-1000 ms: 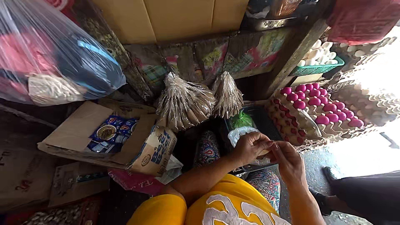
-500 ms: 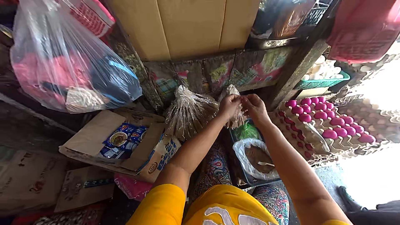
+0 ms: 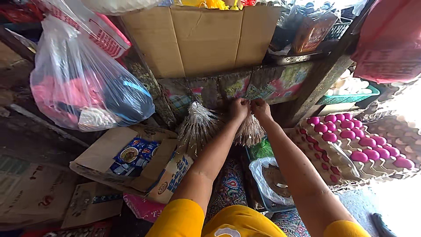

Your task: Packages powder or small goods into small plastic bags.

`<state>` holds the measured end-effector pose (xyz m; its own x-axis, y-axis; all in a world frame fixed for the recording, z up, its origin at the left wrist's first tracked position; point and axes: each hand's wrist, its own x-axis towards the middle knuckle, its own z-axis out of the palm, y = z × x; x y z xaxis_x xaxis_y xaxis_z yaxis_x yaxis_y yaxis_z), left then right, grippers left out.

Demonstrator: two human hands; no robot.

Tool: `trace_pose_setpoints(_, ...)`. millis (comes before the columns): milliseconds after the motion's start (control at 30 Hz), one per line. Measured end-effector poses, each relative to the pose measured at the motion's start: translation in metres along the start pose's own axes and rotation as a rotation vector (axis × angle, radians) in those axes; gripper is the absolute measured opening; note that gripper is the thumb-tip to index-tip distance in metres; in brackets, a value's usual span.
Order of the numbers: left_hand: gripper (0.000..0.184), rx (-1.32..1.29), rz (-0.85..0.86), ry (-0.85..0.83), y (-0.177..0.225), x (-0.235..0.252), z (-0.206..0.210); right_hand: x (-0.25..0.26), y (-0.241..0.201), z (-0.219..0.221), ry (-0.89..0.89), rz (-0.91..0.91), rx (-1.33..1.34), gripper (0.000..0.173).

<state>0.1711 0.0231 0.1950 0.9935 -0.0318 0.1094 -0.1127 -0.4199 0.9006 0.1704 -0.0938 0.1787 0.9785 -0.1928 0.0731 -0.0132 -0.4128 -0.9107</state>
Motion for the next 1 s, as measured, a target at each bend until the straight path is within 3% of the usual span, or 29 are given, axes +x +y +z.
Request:
trace_pose_setpoints(400,0.027,-0.039,0.007,0.016,-0.009,0.008,0.008,0.006,0.007,-0.002,-0.049,0.021,0.067,0.028)
trace_pose_setpoints(1000,0.028,0.068,0.021,0.056,-0.001,0.006,0.01,0.007,-0.005,0.004,0.01,-0.03,-0.194,0.037)
